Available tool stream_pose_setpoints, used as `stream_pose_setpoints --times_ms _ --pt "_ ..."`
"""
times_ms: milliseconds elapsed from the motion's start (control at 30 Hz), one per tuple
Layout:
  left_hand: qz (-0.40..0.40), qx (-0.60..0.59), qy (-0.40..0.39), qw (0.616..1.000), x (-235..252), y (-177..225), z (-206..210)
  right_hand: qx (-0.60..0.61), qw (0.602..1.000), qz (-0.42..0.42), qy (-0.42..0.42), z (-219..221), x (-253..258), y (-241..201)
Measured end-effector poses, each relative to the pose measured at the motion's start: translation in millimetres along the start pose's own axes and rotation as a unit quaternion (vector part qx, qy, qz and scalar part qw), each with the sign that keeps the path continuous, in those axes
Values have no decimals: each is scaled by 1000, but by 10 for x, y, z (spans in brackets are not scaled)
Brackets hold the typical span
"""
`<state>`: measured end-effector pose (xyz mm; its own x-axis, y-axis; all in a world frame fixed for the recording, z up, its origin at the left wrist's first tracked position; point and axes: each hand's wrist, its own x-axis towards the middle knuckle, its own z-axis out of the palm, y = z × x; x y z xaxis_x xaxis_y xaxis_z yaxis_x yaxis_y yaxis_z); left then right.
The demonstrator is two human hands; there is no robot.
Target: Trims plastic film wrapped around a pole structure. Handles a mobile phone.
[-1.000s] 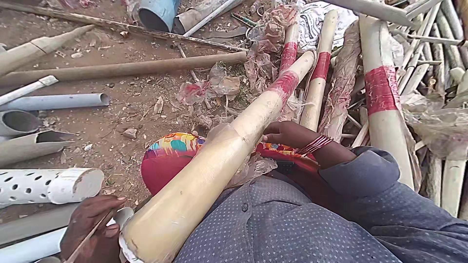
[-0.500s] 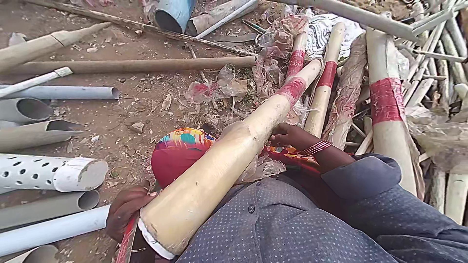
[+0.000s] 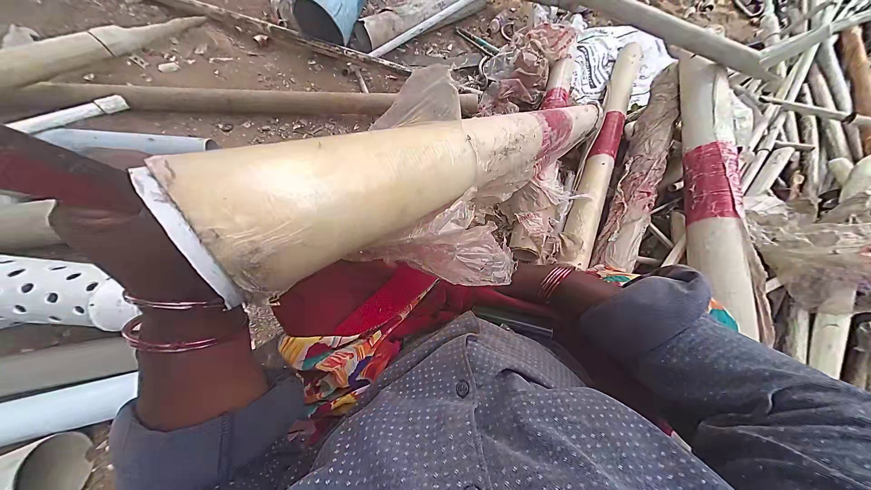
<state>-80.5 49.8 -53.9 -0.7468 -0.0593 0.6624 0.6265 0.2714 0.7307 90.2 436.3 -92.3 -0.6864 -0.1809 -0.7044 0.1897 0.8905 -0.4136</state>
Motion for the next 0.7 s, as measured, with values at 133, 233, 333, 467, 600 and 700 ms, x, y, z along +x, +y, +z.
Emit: stream_pose_setpoints --times_ms 133,233,333,467,600,700 --pt "-41 132 34 990 450 -110 102 193 959 -2 208 -204 -3 156" --pt "-43 151 39 987 761 -146 165 101 905 -124 395 -307 -358 -22" --pt "-11 114 29 993 978 -128 272 4 855 -208 475 -269 -523 -127" --pt "8 188 11 982 1222 -95 387 -53 800 -261 538 -196 -678 -226" --pt "64 298 -11 952 1013 343 439 -17 860 -163 484 -93 -658 -209" --pt "-88 208 -34 974 783 1015 537 -10 962 -105 252 -19 -393 -37"
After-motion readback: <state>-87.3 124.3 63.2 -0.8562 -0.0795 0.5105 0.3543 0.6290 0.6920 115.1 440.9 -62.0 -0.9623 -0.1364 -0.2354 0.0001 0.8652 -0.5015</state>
